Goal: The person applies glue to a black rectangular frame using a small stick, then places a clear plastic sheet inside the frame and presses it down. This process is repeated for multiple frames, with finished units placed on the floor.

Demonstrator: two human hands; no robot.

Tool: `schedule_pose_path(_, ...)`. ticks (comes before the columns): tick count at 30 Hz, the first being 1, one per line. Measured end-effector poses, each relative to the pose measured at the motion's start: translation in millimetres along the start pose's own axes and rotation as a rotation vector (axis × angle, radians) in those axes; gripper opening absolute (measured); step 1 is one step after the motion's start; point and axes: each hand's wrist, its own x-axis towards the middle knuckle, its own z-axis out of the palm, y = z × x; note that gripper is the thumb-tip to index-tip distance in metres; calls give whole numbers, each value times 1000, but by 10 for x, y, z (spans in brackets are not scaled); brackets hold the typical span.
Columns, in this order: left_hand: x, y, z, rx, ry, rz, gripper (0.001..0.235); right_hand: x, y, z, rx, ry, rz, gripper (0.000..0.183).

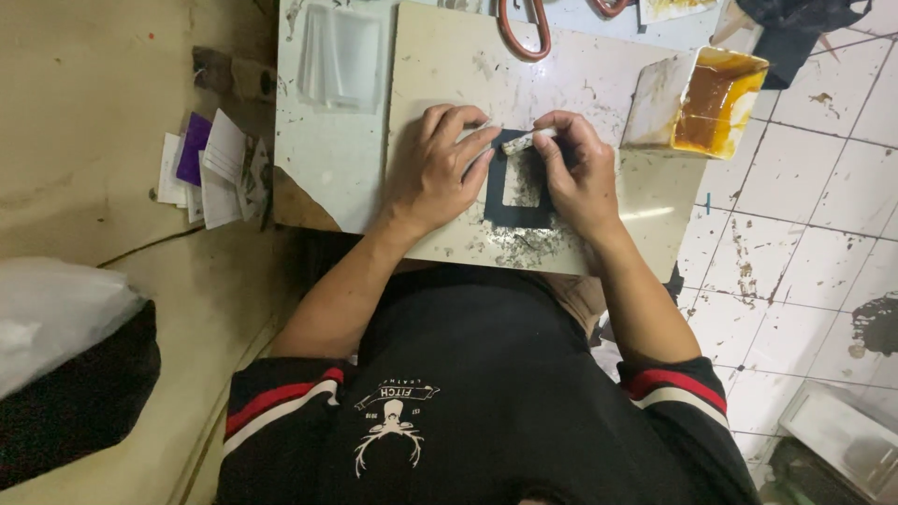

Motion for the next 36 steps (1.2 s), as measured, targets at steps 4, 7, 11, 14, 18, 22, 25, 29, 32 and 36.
schedule_pose_path(4,30,31,-49,5,9,8,20,-68,-135,-9,-12,-16,3,8)
schedule_pose_path(7,31,12,-12,4,21,20,18,-142,-143,-25,-63,-53,-45,8)
schedule_pose_path(11,47,39,-51,6,29,17,18,-243,-124,-17,-126,-82,-77,9)
schedule_pose_path(14,127,175,-170,60,-26,-45,20,-284,-281,-62,-163,-158,-77,8)
schedule_pose_path(18,50,124,42,26,-58,-189,27,-351,-382,-77,-197,-234,-186,4)
schedule_pose_path(22,105,172,-1,-28,-63,-247,19,-417,-371,-91,-197,-263,-231,10)
schedule_pose_path(25,164,174,-16,64,-136,-270,18,-406,-481,-206,-186,-327,-251,8)
schedule_pose_path(29,263,22,229,61,-297,-237,24,-367,-615,-388,-86,-285,-71,9)
schedule_pose_path(32,379,-98,425,-75,-473,-254,33,-351,-609,-380,-25,-202,-38,10)
schedule_pose_path(36,485,-16,170,-579,-430,-238,39,-354,-622,-284,-84,-178,-90,10)
